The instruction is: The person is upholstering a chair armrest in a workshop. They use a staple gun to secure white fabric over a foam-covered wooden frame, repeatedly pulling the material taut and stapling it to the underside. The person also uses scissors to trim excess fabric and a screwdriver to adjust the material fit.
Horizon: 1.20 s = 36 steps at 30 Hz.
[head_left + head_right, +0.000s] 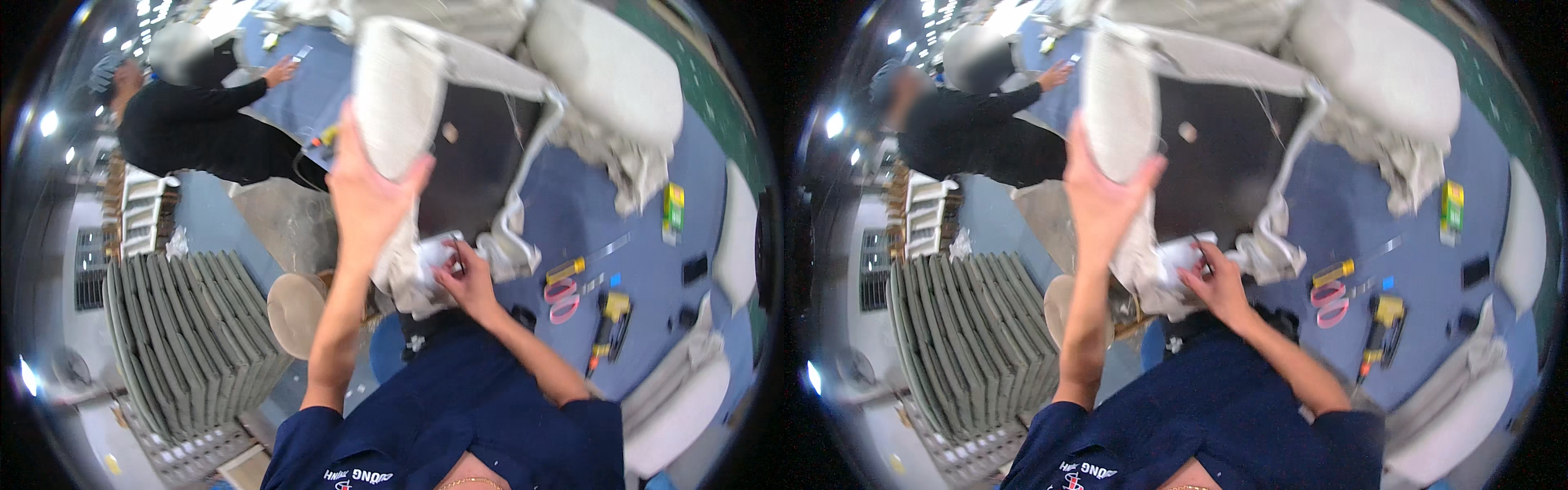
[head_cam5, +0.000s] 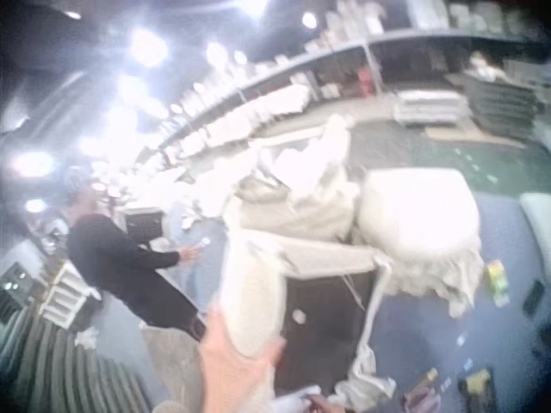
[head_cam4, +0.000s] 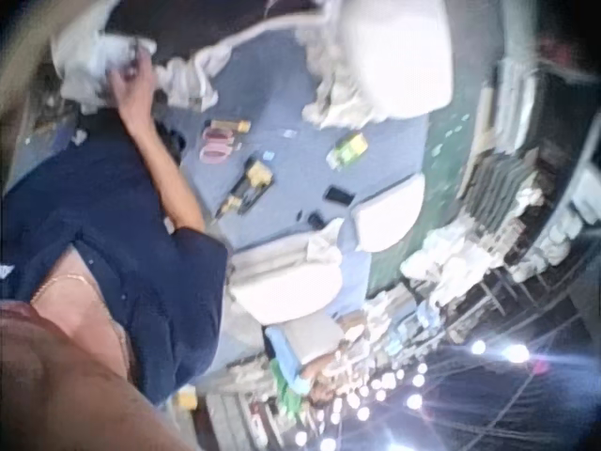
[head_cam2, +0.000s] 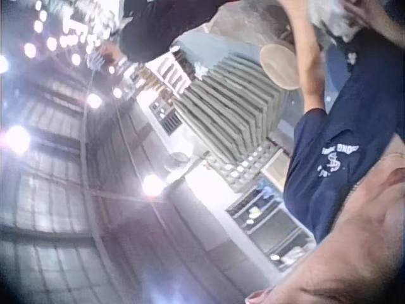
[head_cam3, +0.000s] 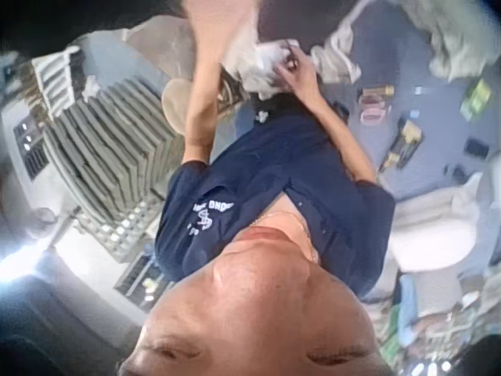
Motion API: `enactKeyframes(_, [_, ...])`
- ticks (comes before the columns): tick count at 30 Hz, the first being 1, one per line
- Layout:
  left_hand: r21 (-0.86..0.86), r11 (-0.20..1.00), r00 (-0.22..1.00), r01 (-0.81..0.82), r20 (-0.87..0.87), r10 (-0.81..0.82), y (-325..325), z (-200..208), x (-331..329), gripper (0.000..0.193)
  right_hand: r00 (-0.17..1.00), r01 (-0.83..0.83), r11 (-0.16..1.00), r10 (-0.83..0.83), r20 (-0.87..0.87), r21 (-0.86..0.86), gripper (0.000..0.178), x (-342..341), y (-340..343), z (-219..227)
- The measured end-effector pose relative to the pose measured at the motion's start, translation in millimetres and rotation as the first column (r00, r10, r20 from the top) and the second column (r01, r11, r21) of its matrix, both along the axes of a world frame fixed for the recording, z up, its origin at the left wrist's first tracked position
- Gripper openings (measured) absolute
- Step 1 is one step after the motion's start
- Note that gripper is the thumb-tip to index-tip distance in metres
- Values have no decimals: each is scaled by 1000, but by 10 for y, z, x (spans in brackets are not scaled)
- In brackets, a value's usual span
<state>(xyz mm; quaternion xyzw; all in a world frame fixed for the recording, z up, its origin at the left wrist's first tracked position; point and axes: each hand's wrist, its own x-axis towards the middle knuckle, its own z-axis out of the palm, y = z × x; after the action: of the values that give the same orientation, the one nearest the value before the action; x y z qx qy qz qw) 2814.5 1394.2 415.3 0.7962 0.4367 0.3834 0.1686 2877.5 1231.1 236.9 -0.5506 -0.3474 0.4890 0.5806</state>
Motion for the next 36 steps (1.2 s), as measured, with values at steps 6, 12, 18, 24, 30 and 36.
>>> enactKeyframes(6, [20,999,999,-31,-25,32,-193,121,-38,98,915,-221,971,173,365,93,20,144,158,90])
enactKeyframes(12, [-5,1000,1000,-25,4,25,-267,149,-64,91,942,152,988,-141,305,-14,15,761,-32,-198])
enactKeyframes(18, [43,999,1000,3,15,-4,-648,122,-189,91,605,676,673,-739,296,301,31,2278,64,296])
enactKeyframes(24, [104,992,997,77,-5,-77,-1039,109,-130,95,747,387,704,-618,246,595,14,2146,1095,1894])
enactKeyframes(30, [82,977,980,198,-23,-196,-1274,90,-144,95,936,-86,890,-81,342,447,27,1647,1640,2359])
enactKeyframes(36, [372,906,978,201,-129,-164,-1219,354,132,82,841,-357,903,199,503,240,26,1512,1609,2352])
